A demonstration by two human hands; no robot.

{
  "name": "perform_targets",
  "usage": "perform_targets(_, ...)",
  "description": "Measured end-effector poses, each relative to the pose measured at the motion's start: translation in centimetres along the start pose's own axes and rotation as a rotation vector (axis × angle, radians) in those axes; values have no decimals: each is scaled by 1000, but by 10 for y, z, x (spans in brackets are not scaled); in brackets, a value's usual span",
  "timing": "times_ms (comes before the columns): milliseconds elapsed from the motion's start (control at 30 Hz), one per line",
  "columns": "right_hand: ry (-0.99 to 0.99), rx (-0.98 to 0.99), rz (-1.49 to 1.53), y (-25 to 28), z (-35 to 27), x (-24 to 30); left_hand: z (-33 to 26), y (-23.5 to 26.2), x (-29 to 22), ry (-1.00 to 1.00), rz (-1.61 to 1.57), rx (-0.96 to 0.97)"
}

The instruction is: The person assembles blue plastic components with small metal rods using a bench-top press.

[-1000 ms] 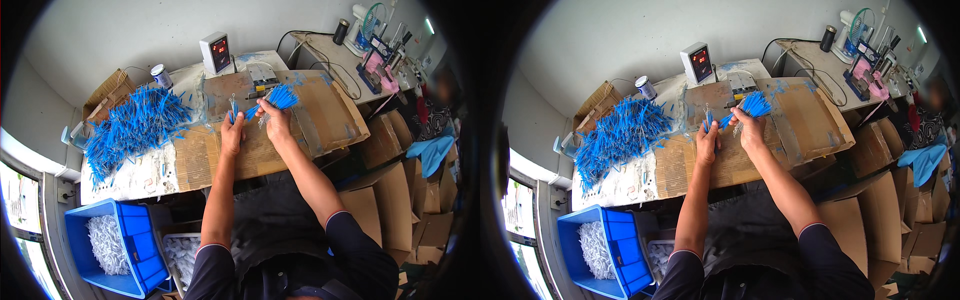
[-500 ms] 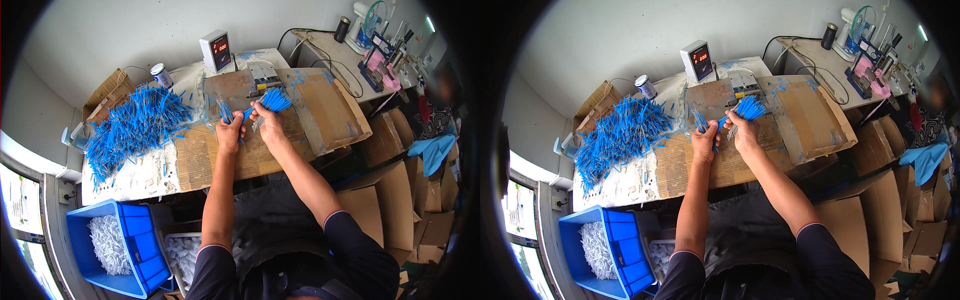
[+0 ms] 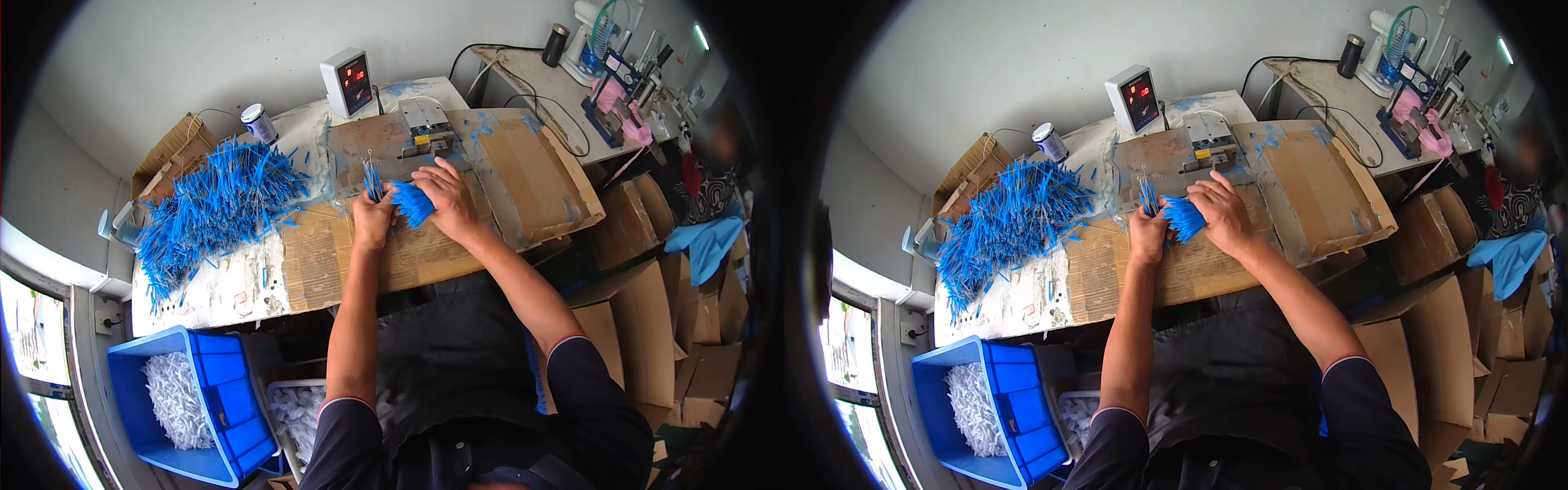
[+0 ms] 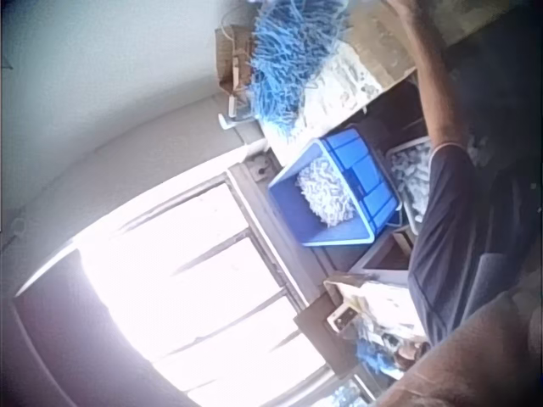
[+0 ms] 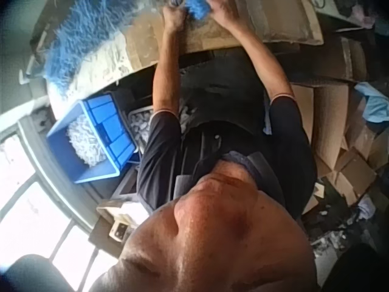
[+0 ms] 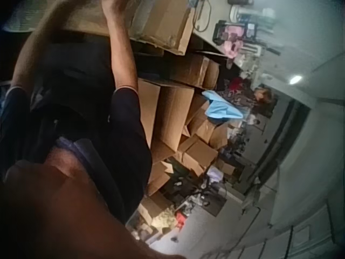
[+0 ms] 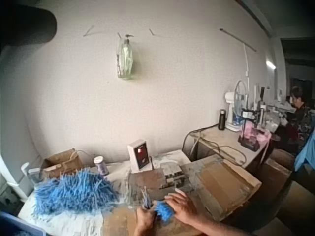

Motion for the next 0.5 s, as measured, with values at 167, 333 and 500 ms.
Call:
perform_targets(167, -222, 355, 119, -29, -18, -20, 0, -2, -2, -15, -62, 68)
perform_targets(333, -638, 274, 276, -28, -49, -64, 2, -6, -8, 47, -285, 156)
perform_targets(500, -1166, -248, 1158, -37, -53, -57, -4, -11, -8, 148, -444, 376)
Point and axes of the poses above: each hand's wrist, its own z-axis towards the middle knuckle, its own y-axis out of the back of the hand, x = y × z, the point moved 6 cm from there along z, towards the middle knuckle, and after that the axes turned 5 degrees about y, right-handed, at the moved point
